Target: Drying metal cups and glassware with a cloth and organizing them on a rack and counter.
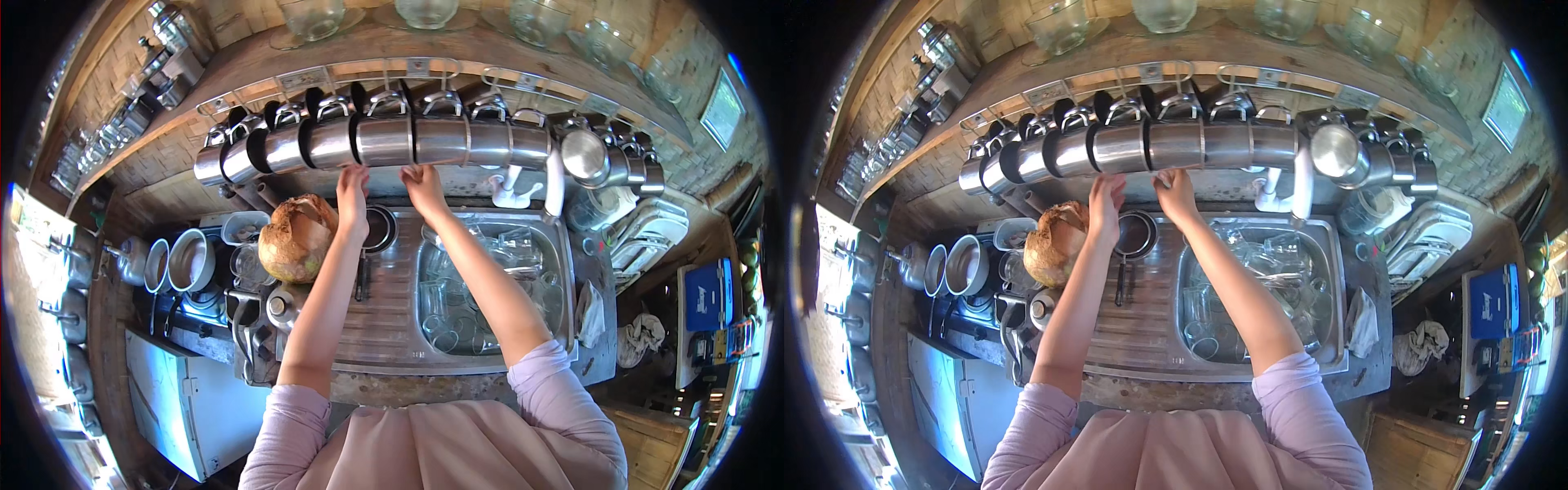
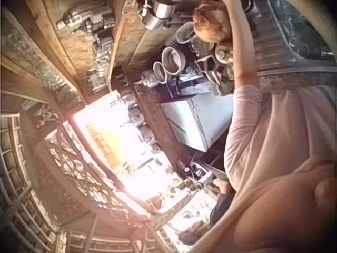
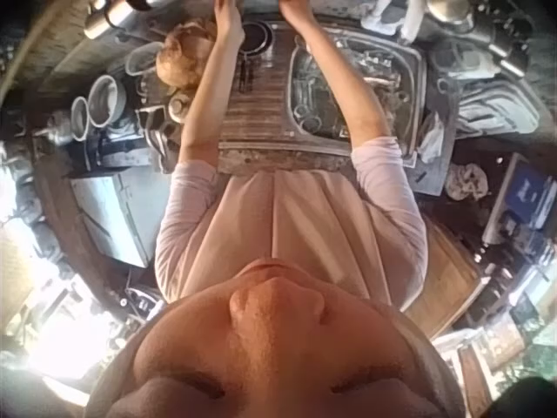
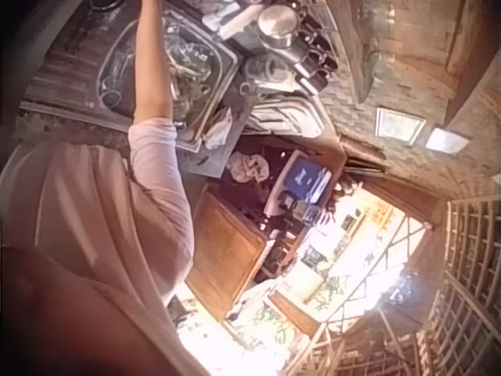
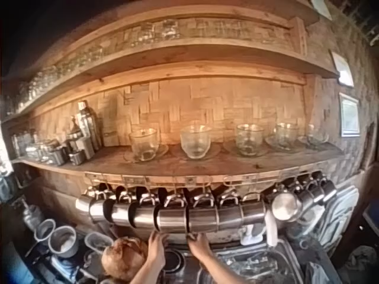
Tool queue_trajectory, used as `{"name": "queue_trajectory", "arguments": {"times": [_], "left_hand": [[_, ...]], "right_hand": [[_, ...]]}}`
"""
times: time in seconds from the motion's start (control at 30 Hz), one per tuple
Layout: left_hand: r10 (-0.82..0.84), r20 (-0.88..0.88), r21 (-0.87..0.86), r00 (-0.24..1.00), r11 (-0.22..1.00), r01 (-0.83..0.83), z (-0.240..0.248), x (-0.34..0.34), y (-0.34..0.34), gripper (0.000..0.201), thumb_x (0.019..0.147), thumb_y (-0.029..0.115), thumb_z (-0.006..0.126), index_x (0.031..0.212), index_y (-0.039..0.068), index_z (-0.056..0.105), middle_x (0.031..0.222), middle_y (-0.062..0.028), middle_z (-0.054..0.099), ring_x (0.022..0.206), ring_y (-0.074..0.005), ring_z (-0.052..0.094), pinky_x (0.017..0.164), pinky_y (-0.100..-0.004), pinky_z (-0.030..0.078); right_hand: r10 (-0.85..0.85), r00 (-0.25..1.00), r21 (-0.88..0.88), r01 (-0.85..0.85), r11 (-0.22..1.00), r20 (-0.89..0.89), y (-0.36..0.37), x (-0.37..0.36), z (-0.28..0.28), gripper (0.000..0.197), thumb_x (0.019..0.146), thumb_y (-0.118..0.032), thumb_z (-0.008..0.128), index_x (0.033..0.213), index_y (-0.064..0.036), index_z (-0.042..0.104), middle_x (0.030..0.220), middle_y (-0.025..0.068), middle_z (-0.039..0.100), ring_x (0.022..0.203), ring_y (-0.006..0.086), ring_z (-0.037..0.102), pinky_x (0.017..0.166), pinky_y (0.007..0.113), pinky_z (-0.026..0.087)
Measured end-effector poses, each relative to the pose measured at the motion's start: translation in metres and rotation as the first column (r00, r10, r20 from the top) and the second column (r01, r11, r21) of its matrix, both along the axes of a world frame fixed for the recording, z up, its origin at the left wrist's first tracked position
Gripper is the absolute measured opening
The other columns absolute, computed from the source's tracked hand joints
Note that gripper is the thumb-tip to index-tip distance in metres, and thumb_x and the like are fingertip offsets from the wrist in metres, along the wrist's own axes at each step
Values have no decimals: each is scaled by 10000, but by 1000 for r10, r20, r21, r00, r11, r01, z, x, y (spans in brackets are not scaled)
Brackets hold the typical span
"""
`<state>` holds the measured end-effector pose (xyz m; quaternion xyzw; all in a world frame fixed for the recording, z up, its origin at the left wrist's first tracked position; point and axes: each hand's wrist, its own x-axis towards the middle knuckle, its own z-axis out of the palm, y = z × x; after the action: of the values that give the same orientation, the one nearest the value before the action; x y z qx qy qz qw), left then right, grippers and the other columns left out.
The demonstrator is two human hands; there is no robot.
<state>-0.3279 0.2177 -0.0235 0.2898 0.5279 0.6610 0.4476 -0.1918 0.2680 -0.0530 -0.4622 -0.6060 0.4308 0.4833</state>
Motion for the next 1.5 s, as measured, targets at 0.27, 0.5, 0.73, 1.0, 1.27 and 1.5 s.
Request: {"name": "queue_trajectory", "arguments": {"times": [0.27, 0.5, 0.73, 1.0, 1.27, 1.5], "left_hand": [[-459, -78, -25, 885, 889, 458, -14, 76, -73, 317, 918, 200, 448, 1199, 78, 529, 1199, -48, 559, 1105, -154, 520, 932, -296, 365], [-685, -246, -84, 686, 720, 689, -26, 125, -112, 321, 923, 223, 466, 1205, 78, 521, 1210, -41, 552, 1109, -161, 511, 935, -321, 358], [-565, -174, -97, 806, 825, 557, -58, 130, -161, 260, 926, 113, 461, 1166, 28, 513, 1187, -98, 556, 1111, -206, 515, 974, -340, 365], [-454, -143, -159, 879, 888, 432, -73, 132, -201, 303, 927, 216, 468, 1177, 52, 510, 1172, -107, 578, 1063, -208, 545, 925, -371, 368], [-588, -572, -432, 572, 808, 400, -74, 130, -238, 362, 870, 251, 584, 1169, 55, 524, 1143, -99, 600, 1047, -204, 566, 851, -348, 417], [-376, -920, -356, 115, 921, 159, -71, 168, -268, 549, 614, 233, 763, 1101, 120, 538, 1172, -89, 525, 1097, -299, 503, 818, -406, 485]], "right_hand": [[-10, 978, 1, 10, 1000, -210, -104, 97, -15, 447, 816, 37, 538, 1246, -59, 463, 1107, 151, 597, 1042, 206, 578, 863, 299, 466], [-174, 982, 136, 164, 977, 69, -152, 205, -30, 249, 801, 10, 544, 1041, -45, 586, 920, 112, 659, 882, 216, 636, 733, 311, 484], [-70, 929, 53, 55, 997, 364, -208, 271, -31, 193, 795, -39, 570, 983, -68, 602, 860, 99, 643, 787, 239, 618, 703, 336, 470], [-117, 831, 104, 71, 992, 544, -213, 285, -77, 210, 751, -115, 625, 957, -120, 583, 924, 93, 589, 907, 311, 551, 777, 413, 437], [-298, 818, 350, 128, 928, 492, -190, 269, -65, 117, 715, -74, 625, 790, -128, 553, 797, 57, 534, 802, 272, 531, 659, 397, 395], [-178, 856, 383, -26, 923, 486, -209, 232, -61, 188, 698, -72, 629, 852, -136, 542, 830, 51, 532, 816, 265, 521, 669, 391, 375]]}}
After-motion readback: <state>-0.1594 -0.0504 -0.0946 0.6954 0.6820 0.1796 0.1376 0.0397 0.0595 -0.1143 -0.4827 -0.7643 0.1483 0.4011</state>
